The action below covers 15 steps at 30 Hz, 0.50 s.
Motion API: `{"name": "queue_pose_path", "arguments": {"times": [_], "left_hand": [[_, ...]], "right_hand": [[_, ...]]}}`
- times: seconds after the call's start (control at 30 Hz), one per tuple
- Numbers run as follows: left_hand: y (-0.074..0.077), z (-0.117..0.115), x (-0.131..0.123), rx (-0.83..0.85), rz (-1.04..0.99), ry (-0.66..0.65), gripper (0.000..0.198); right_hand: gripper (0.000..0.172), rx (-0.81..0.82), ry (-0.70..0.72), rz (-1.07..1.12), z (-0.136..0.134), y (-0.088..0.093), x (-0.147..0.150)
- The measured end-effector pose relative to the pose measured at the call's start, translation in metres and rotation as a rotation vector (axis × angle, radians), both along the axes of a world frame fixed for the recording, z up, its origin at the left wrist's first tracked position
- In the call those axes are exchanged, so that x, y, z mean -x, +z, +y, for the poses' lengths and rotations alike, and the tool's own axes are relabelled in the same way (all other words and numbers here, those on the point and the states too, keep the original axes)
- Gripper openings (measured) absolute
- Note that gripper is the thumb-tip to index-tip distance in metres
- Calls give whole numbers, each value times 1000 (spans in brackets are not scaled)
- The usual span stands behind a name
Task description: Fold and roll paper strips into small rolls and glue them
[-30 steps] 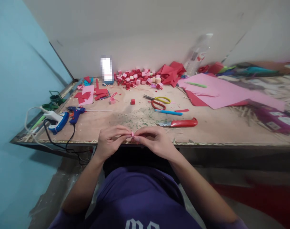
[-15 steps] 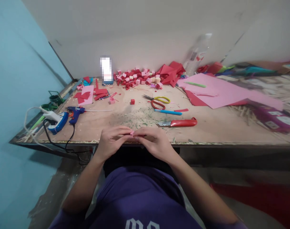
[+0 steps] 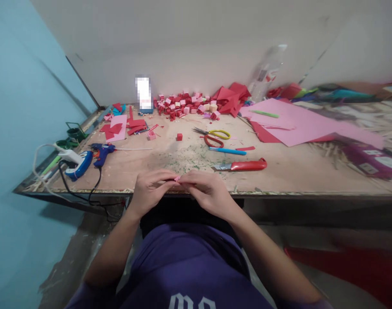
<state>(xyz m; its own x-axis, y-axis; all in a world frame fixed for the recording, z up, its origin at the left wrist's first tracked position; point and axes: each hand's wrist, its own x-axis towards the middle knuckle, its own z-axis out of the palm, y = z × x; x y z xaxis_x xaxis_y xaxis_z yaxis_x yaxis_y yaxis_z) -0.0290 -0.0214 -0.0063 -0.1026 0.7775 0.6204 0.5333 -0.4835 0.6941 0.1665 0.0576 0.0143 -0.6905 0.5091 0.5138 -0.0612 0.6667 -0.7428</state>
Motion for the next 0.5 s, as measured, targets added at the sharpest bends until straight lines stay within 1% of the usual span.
{"name": "queue_pose_path", "arguments": {"times": [0.1, 0.23, 0.33, 0.5], "left_hand": [[-2, -1, 0, -14, -10, 19, 8], [1, -1, -3, -3, -50, 21, 9], [3, -1, -4, 15, -50, 12, 11], [5, -1, -3, 29, -50, -2, 9]], "right_hand": [[22, 4, -15, 0, -1, -1, 0], [15, 8, -97, 17, -3, -7, 1], [13, -30, -145, 27, -3, -12, 2], [12, -118, -161, 52, -3, -17, 3]]}}
